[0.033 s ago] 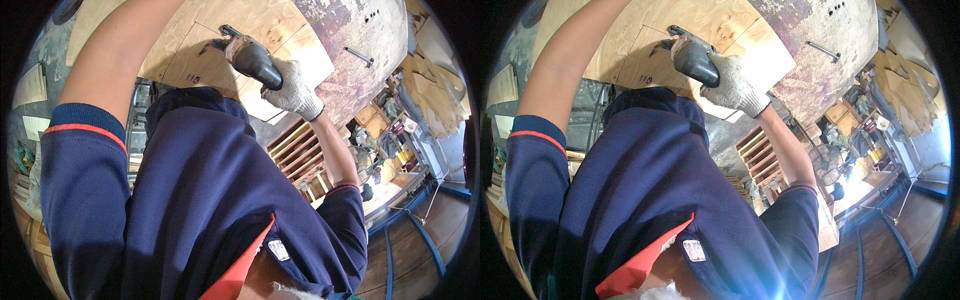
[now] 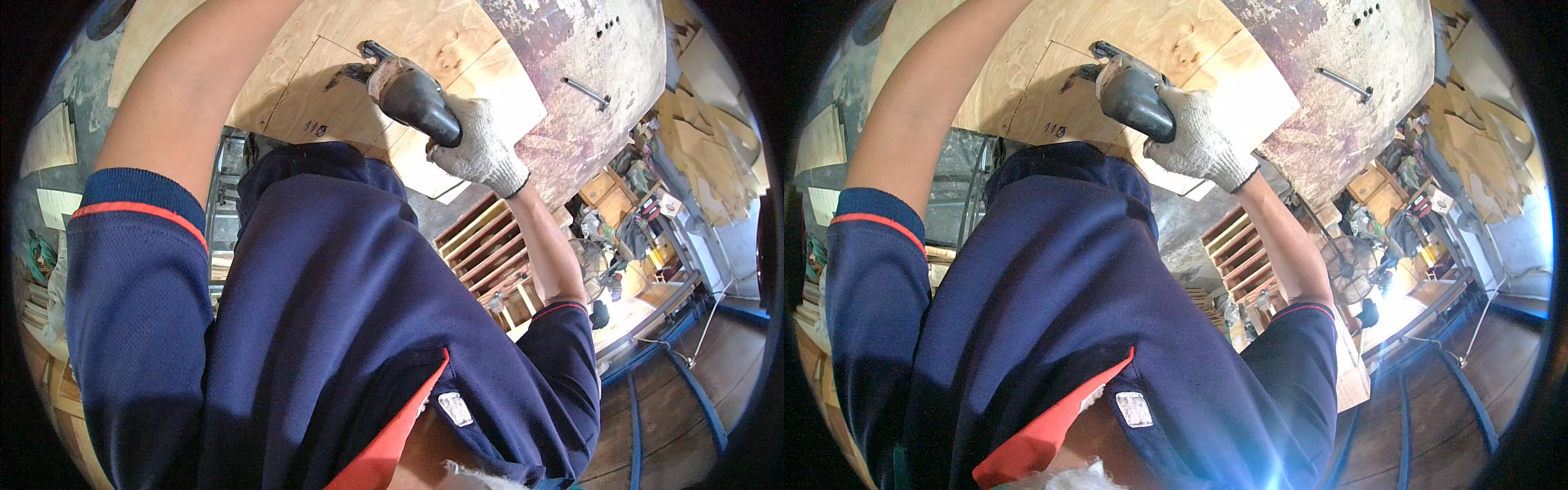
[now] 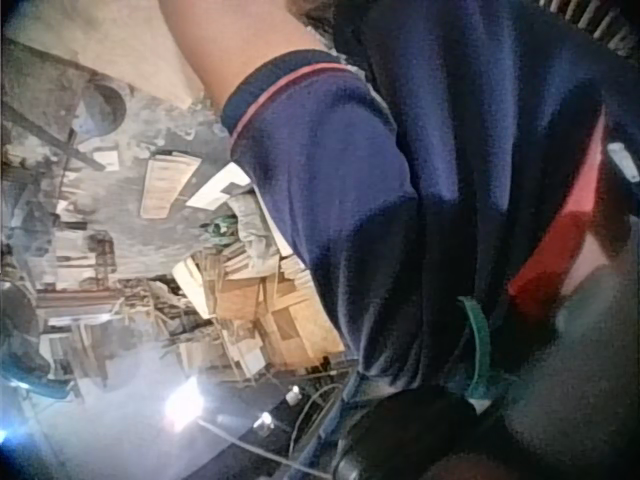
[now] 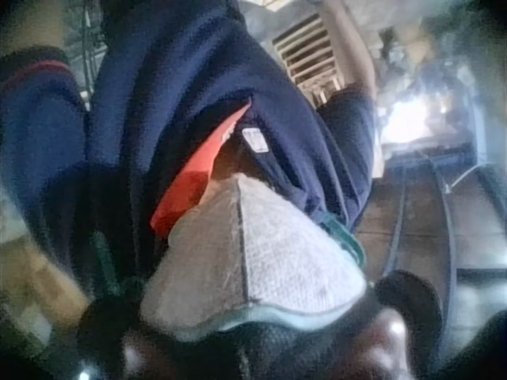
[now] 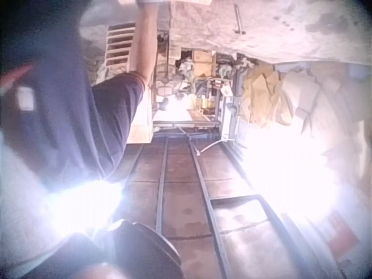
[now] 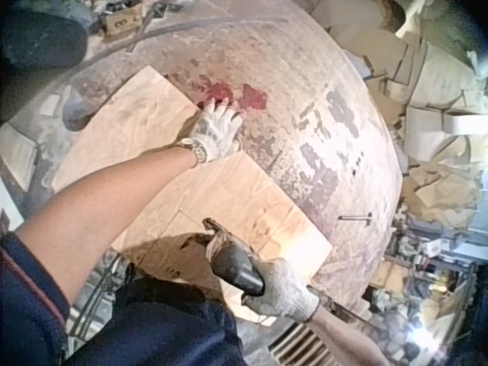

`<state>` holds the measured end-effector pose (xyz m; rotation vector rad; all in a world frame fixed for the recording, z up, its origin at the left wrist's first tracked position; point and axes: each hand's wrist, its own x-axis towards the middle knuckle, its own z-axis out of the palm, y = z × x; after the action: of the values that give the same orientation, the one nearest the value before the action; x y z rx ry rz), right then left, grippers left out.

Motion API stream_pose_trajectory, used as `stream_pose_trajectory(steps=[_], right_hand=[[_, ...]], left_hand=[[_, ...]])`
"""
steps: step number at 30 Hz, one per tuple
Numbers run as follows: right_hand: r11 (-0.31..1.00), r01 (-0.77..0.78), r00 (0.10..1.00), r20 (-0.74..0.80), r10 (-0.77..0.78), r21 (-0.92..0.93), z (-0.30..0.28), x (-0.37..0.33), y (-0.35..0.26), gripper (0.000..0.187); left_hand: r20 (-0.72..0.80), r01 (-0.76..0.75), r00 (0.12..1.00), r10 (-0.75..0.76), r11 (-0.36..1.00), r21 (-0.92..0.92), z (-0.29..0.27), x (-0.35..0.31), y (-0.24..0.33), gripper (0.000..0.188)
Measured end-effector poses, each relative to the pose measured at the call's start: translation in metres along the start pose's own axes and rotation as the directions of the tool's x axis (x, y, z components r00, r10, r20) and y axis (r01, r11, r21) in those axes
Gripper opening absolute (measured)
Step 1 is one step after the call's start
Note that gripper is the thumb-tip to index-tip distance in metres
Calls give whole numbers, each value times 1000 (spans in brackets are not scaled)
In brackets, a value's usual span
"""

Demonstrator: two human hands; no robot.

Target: The person aligns a small wooden template on a larger plywood sheet and marks the outline with a pen. They then use a hammer to tap a curved wooden piece into place on the sheet. Finally, they use a jigsaw to cut along the marked lines on the plywood.

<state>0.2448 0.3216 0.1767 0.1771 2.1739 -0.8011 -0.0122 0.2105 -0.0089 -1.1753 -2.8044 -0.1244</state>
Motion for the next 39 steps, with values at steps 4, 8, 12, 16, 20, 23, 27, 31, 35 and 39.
stream_pose_trajectory(steps=[4,8,12,16,20,23,27,31,35,39], right_hand=[[999,41,998,-38,-40,30,-1,3,0,38],[997,80,994,-76,-80,-3,0,3,1,34],[1000,22,1000,-11,-22,14,-1,4,2,40],[999,45,999,-15,-44,30,-2,6,1,40],[998,41,999,-19,-40,38,-2,6,-1,40],[995,92,993,-72,-90,25,0,7,-1,35],[995,100,993,-70,-99,11,0,8,1,35],[997,75,996,-40,-75,15,-2,9,-1,36],[998,60,998,-13,-60,30,-5,9,-4,38],[997,75,997,-18,-75,-6,-6,10,-6,35]], left_hand=[[16,10,1000,-10,1000,12,0,3,-2,64],[-15,11,1000,-11,1000,19,3,3,1,64],[-44,9,999,-9,1000,2,6,3,2,65],[-42,12,999,-11,1000,19,5,2,3,65],[-16,5,1000,-4,1000,15,1,1,3,65],[-3,4,1000,-4,1000,24,0,1,4,66],[-27,15,1000,-15,1000,6,4,2,6,66],[-47,27,999,-28,999,-19,9,2,7,67],[-11,35,999,-36,999,-35,9,2,7,67],[-24,53,998,-54,998,-16,4,0,6,67]])
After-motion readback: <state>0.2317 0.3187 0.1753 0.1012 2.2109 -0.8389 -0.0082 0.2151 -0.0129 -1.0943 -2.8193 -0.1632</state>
